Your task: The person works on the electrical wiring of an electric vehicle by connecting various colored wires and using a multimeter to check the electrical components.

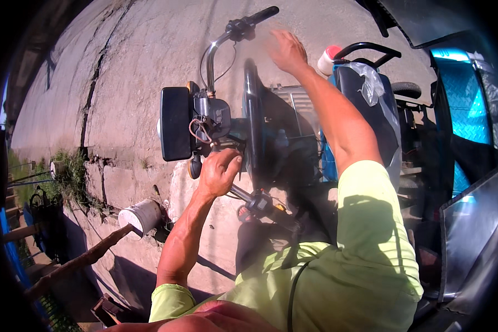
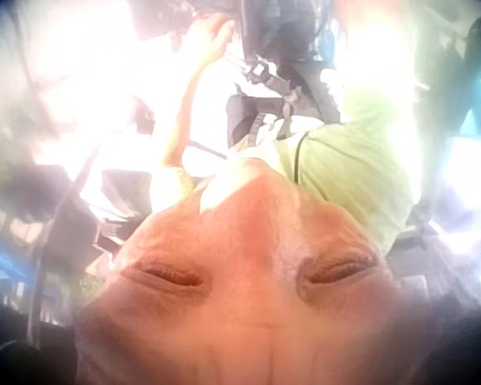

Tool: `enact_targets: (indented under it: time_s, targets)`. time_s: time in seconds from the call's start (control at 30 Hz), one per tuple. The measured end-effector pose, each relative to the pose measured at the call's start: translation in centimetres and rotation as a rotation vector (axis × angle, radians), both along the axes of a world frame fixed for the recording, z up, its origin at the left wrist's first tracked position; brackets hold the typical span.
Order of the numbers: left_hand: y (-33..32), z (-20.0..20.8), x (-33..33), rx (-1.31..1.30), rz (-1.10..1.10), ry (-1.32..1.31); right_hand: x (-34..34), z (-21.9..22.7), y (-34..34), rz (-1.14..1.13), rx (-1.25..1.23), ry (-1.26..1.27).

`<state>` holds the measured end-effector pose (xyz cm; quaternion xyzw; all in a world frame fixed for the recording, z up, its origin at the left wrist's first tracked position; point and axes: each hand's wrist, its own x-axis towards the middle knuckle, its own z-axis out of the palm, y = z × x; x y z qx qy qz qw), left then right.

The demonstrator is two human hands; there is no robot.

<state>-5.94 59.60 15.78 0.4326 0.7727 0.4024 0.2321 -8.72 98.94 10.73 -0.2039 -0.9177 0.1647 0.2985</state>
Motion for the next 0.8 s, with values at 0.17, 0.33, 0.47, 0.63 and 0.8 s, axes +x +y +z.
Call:
enact_targets:
  time_s: [0.17,0.33,0.47,0.63,0.8]
  targets:
    - [0.2,0.9,0.7,0.037,0.027,-0.033,12.5,-1.2,-7.3,-0.221,-0.362,0.014]
    - [0.0,0.1,0.4,-0.103,-0.017,-0.012,26.2,-0.2,-18.4,-0.484,-0.801,0.332]
    - [-0.3,0.2,0.5,-0.051,-0.027,0.006,37.4,-0.7,-29.4,-0.618,-1.015,0.546]
    - [-0.1,0.1,0.5,-0.072,-0.078,0.054,48.2,-3.7,-43.7,-0.686,-1.059,0.134]
    - [0.1,-1.2,0.3,-0.059,-0.101,0.082,55.1,-9.4,-51.4,-0.743,-1.179,0.097]
